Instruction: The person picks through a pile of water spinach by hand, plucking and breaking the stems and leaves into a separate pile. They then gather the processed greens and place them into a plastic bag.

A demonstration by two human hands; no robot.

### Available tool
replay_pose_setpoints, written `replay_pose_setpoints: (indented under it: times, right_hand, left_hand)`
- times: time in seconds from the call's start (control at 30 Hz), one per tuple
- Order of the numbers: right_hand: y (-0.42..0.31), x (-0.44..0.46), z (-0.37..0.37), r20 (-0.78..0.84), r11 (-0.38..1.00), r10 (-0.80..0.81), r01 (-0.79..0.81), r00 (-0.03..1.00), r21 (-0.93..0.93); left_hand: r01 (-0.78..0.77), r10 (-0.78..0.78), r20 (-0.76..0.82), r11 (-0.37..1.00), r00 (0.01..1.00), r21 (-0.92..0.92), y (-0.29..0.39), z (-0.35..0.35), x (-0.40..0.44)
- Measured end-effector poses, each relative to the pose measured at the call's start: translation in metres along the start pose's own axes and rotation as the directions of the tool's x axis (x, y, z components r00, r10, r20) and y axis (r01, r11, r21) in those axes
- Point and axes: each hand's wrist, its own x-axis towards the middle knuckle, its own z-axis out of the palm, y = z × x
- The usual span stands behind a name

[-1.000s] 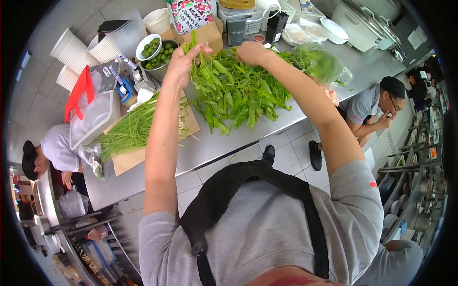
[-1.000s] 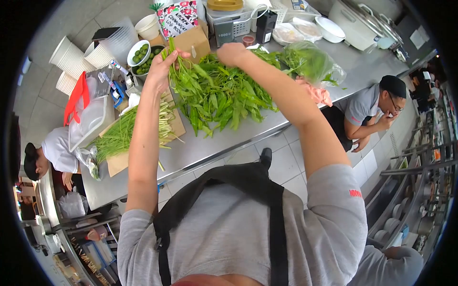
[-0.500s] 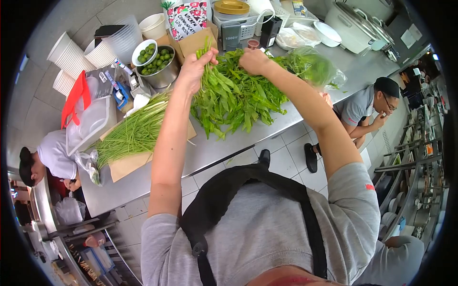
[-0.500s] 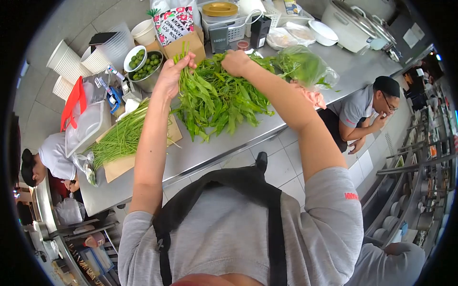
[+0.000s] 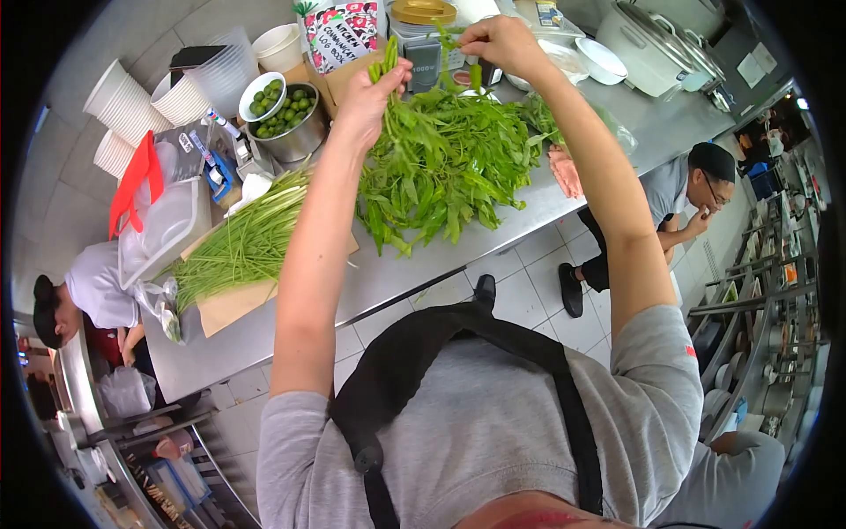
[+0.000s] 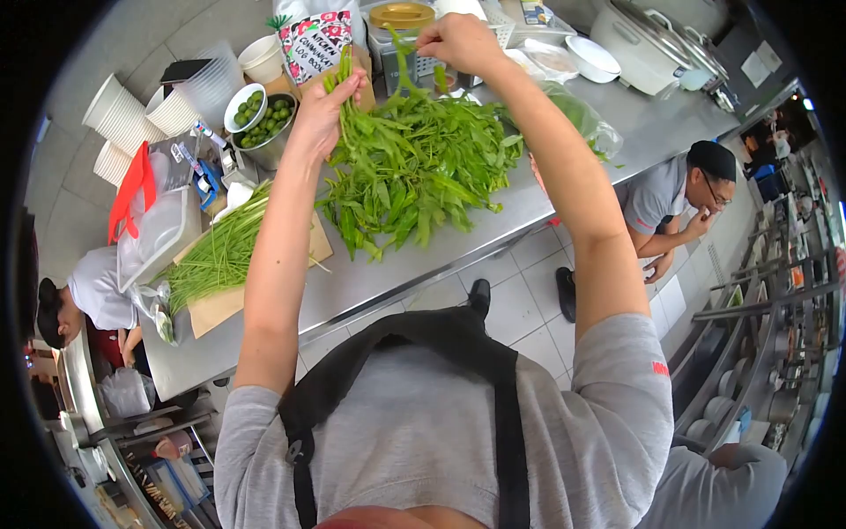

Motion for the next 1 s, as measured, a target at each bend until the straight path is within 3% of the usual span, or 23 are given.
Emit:
replay_pose_setpoints:
  times: [0.1, 0.23, 0.3, 0.5, 0.57, 0.67, 0.8, 0.87, 0.93, 0.97, 1.0]
  right_hand:
    - [-0.018, 0.001, 0.006, 0.038, 0.999, -0.039, 0.039, 0.999, -0.002]
    - [-0.04, -0.006, 0.008, 0.047, 0.998, 0.01, -0.013, 0.999, 0.067]
    - [-0.044, -0.007, 0.013, 0.072, 0.99, 0.034, -0.043, 0.997, 0.134]
    - [-0.046, -0.011, 0.023, 0.117, 0.983, -0.146, 0.13, 0.982, 0.132]
    - [-0.044, -0.012, 0.023, 0.012, 0.979, -0.104, 0.104, 0.995, -0.173]
    - [-0.046, -0.018, 0.032, 0.004, 0.942, -0.167, 0.16, 0.986, -0.296]
    - [-0.046, -0.017, 0.039, 0.022, 0.936, -0.148, 0.147, 0.989, -0.321]
    - [-0.033, -0.01, 0.044, -0.06, 0.914, 0.006, -0.03, 0.998, -0.405]
    - [-0.023, -0.009, 0.033, 0.118, 0.955, 0.144, -0.107, 0.982, -0.278]
    - [-0.021, -0.01, 0.035, 0.229, 0.972, 0.184, -0.143, 0.956, -0.185]
    - [-0.019, -0.009, 0.044, 0.23, 0.973, 0.183, -0.142, 0.956, -0.184]
  left_hand:
    - [-0.036, 0.035, -0.033, 0.998, 0.999, -0.055, -0.003, 0.008, 0.014]
    - [-0.058, 0.059, -0.087, 0.998, 0.994, 0.014, -0.008, 0.009, 0.016]
    - [0.022, -0.022, -0.051, 1.0, 0.998, -0.006, -0.012, 0.005, 0.014]
    - [0.076, -0.071, -0.037, 0.984, 0.997, 0.161, -0.012, -0.002, 0.001]
    - [0.107, -0.101, -0.039, 0.967, 0.994, 0.232, -0.015, -0.01, -0.006]
    - [0.113, -0.107, -0.039, 0.958, 0.994, 0.262, -0.019, -0.016, -0.015]
    - [0.148, -0.13, -0.07, 0.882, 0.989, 0.448, -0.014, -0.024, -0.022]
    - [0.152, -0.136, -0.069, 0.837, 0.988, 0.525, -0.012, -0.039, -0.029]
    - [0.291, -0.224, -0.189, 0.805, 0.956, 0.517, -0.013, -0.056, -0.037]
    - [0.29, -0.221, -0.192, 0.804, 0.956, 0.519, -0.015, -0.061, -0.039]
    - [0.287, -0.215, -0.21, 0.858, 0.954, 0.426, -0.015, -0.062, -0.042]
